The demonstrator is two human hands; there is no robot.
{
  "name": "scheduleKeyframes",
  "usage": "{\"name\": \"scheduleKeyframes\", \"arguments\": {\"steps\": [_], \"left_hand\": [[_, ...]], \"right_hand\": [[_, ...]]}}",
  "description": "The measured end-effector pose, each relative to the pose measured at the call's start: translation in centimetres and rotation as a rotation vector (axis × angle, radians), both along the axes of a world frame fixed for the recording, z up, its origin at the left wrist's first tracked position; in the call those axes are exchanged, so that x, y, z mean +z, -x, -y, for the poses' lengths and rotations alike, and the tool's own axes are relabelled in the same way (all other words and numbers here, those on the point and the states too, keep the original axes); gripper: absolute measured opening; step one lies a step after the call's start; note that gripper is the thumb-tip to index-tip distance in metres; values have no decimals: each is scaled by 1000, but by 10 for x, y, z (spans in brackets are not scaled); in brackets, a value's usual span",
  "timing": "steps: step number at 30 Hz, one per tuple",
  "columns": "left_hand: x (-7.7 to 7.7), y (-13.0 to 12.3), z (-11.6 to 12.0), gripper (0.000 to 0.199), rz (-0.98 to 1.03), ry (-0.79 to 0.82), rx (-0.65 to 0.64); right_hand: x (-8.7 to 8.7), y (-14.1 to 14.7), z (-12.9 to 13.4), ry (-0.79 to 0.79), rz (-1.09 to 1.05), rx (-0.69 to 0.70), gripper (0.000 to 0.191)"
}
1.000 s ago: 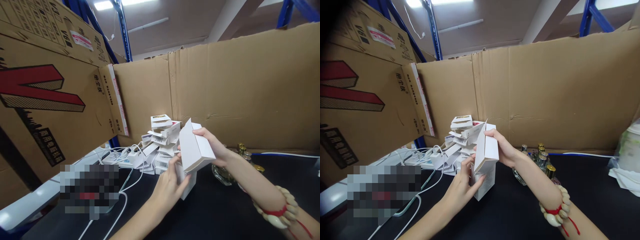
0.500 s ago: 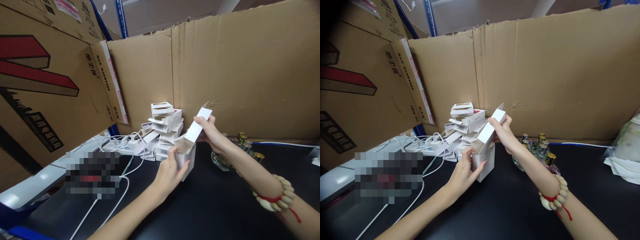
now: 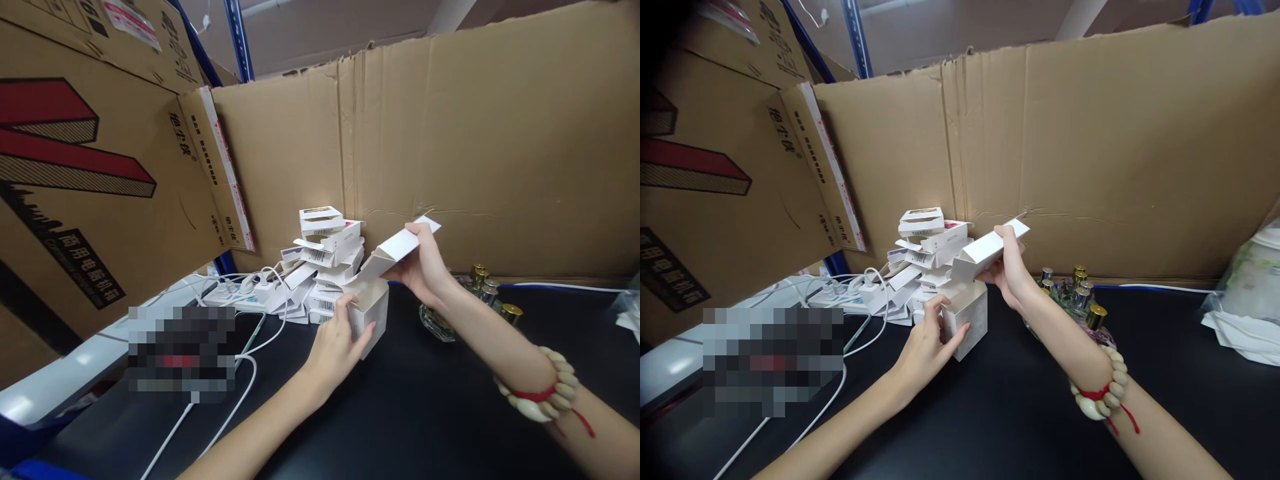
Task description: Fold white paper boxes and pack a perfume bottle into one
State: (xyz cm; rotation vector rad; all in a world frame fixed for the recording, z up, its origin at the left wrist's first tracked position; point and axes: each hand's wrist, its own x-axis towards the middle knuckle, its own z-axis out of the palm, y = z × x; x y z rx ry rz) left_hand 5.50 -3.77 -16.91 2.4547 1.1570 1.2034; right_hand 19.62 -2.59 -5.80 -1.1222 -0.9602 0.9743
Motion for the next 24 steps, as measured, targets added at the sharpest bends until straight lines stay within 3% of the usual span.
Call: {"name": "scheduleKeyframes", "arguments": {"steps": [3, 8, 12, 18, 24], "left_hand": [[-1, -1, 0, 34, -16, -13, 15], [-3, -2, -1, 35, 7, -53, 20], [-3, -2, 0, 37, 2, -2, 28], [-1, -3, 1, 37, 24, 23, 49], [-7, -5, 1, 39, -14, -128, 83]], "right_hand": [[-3, 2, 2, 5, 52, 33, 49], [-18, 5, 3, -304, 541, -148, 66], [-24, 6, 5, -273, 752, -139, 65], [-21, 5, 5, -303, 716, -145, 53], [-21, 5, 0, -97, 558, -57, 53]]}}
